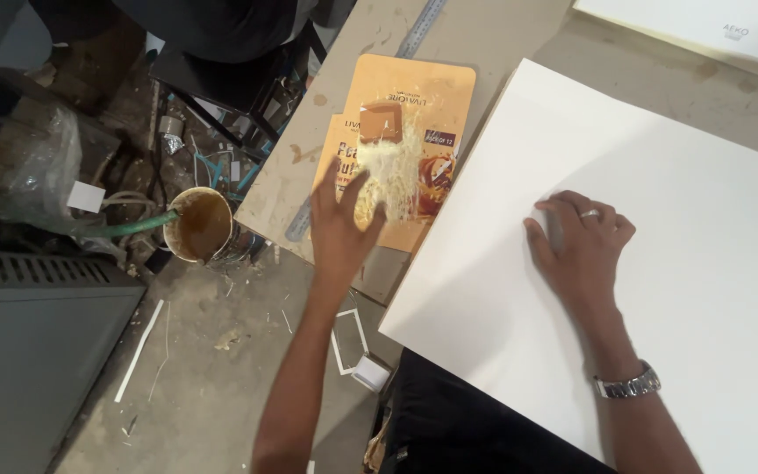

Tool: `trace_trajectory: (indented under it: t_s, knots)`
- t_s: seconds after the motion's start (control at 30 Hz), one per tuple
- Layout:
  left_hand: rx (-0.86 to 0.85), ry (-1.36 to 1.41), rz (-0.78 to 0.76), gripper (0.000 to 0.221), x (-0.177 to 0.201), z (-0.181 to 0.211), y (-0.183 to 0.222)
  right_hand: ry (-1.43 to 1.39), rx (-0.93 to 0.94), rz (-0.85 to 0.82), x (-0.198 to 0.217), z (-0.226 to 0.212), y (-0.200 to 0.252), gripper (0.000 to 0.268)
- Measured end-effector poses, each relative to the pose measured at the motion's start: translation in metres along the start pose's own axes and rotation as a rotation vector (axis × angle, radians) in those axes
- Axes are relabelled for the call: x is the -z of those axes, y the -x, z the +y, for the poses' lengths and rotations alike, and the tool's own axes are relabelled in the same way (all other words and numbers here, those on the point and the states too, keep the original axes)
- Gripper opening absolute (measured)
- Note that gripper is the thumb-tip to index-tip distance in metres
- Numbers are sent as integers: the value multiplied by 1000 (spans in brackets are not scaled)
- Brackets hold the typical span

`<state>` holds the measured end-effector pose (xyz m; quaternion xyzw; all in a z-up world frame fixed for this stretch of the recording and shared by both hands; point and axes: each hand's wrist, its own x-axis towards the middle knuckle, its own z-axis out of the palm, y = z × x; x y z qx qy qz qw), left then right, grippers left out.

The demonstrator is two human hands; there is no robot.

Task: The person applies adhesive to a paper sheet and presses it onto a cardboard packaging flat by hand.

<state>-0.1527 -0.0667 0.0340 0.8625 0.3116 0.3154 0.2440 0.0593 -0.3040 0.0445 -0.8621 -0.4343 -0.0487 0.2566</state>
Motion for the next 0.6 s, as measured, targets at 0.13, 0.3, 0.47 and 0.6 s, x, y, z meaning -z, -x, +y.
trace_trajectory:
  t_s: [0.13, 0.3, 0.47, 0.6]
  knots:
    - [-99, -319, 9, 46, -24, -45, -20, 0, 2, 14, -1, 2, 0, 22]
    - [-152, -421, -25, 46, -32, -46, -29, 7, -14, 14, 1, 0, 0, 21]
    - [-141, -464, -55, 44, -32, -43, -29, -2, -27, 12, 1, -1, 0, 19]
    - [-136, -444, -69, 38, -28, -38, -29, -32, -12, 22, 1, 0, 2, 18]
